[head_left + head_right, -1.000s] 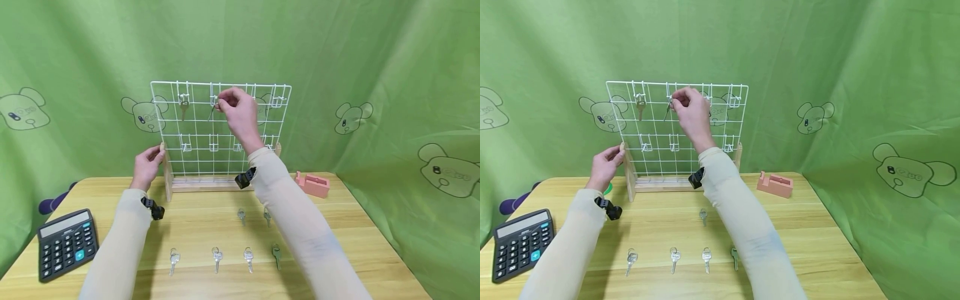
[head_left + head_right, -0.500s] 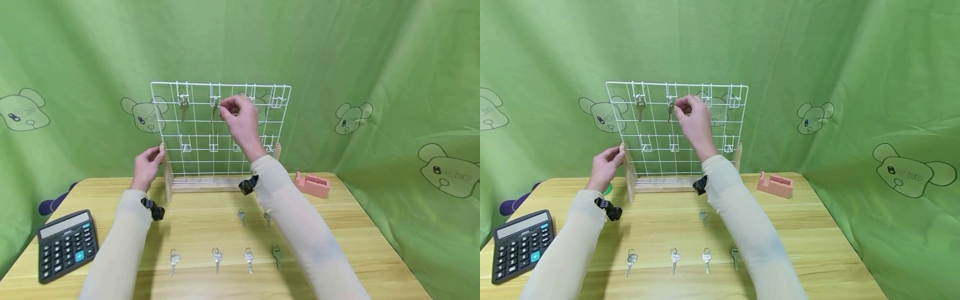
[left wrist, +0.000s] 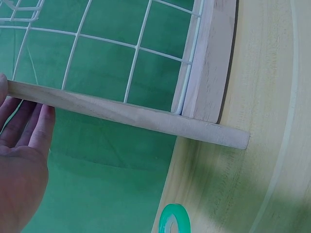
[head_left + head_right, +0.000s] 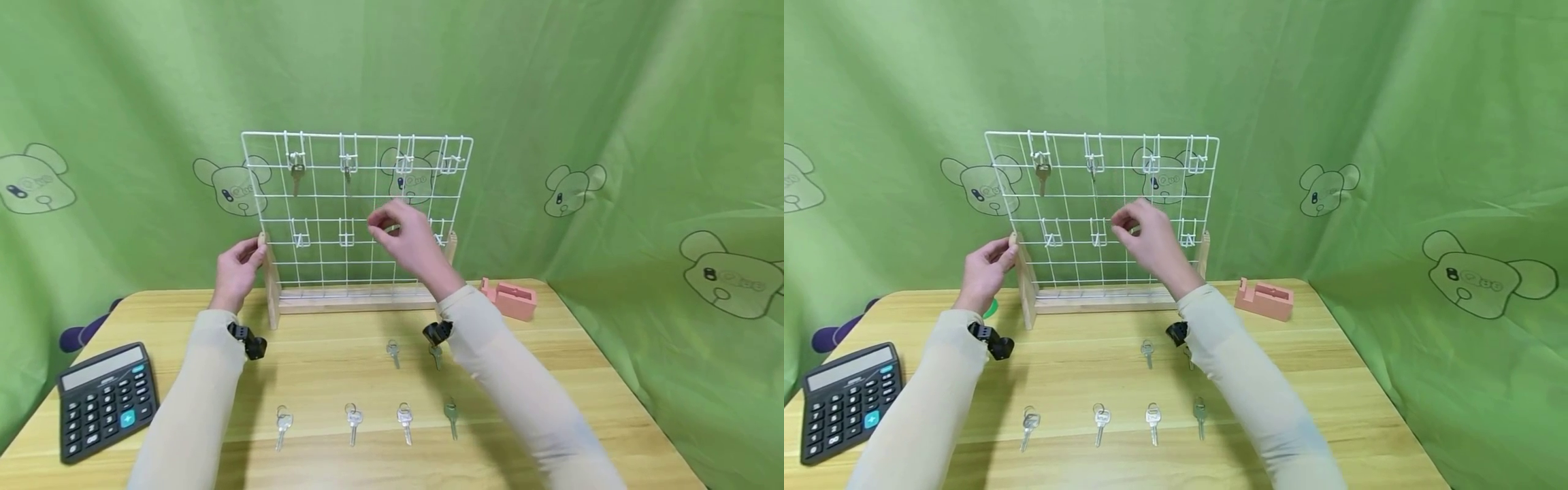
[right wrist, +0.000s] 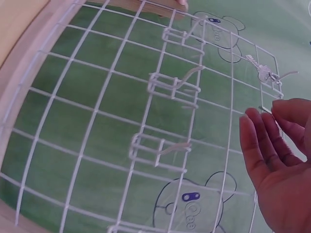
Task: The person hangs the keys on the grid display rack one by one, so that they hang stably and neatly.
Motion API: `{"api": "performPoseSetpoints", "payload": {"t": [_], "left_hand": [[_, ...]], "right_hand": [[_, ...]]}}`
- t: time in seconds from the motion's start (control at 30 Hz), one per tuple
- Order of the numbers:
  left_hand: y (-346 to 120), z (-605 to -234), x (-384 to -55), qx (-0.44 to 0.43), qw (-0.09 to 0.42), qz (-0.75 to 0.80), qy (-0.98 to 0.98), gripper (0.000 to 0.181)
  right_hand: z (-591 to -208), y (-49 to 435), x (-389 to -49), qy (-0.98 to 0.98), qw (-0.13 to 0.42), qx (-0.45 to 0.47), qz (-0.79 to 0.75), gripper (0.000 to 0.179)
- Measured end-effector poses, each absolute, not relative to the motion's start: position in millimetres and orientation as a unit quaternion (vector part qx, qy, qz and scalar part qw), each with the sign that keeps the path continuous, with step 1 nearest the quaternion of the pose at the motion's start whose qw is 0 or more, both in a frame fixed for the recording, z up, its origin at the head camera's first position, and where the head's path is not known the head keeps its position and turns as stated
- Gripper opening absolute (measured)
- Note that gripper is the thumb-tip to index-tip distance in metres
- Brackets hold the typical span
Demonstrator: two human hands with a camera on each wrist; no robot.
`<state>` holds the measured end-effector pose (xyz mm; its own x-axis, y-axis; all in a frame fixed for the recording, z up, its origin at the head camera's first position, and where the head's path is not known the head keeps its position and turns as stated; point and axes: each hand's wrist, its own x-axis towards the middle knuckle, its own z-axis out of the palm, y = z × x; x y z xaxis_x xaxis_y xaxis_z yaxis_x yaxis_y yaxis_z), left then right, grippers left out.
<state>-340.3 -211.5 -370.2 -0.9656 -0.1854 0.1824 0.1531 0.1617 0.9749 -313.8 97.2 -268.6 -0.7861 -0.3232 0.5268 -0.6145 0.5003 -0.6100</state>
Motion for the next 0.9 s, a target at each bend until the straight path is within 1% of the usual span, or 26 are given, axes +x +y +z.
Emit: {"api": "performPoseSetpoints", "payload": {"t": [0.37,0.9], "left_hand": [[-213.7,-370.2,-341.0,0.013,0.123,-0.656,-0.745,0.047],[-210.8,-369.6,-341.1,0.021,0.133,-0.659,-0.74,0.049]], "right_hand": [[-294.3,114.0,-300.9,-0.872,0.124,0.284,0.379,0.016],[-342.2,143.7,-299.1,-0.889,0.056,0.272,0.363,0.015]]}}
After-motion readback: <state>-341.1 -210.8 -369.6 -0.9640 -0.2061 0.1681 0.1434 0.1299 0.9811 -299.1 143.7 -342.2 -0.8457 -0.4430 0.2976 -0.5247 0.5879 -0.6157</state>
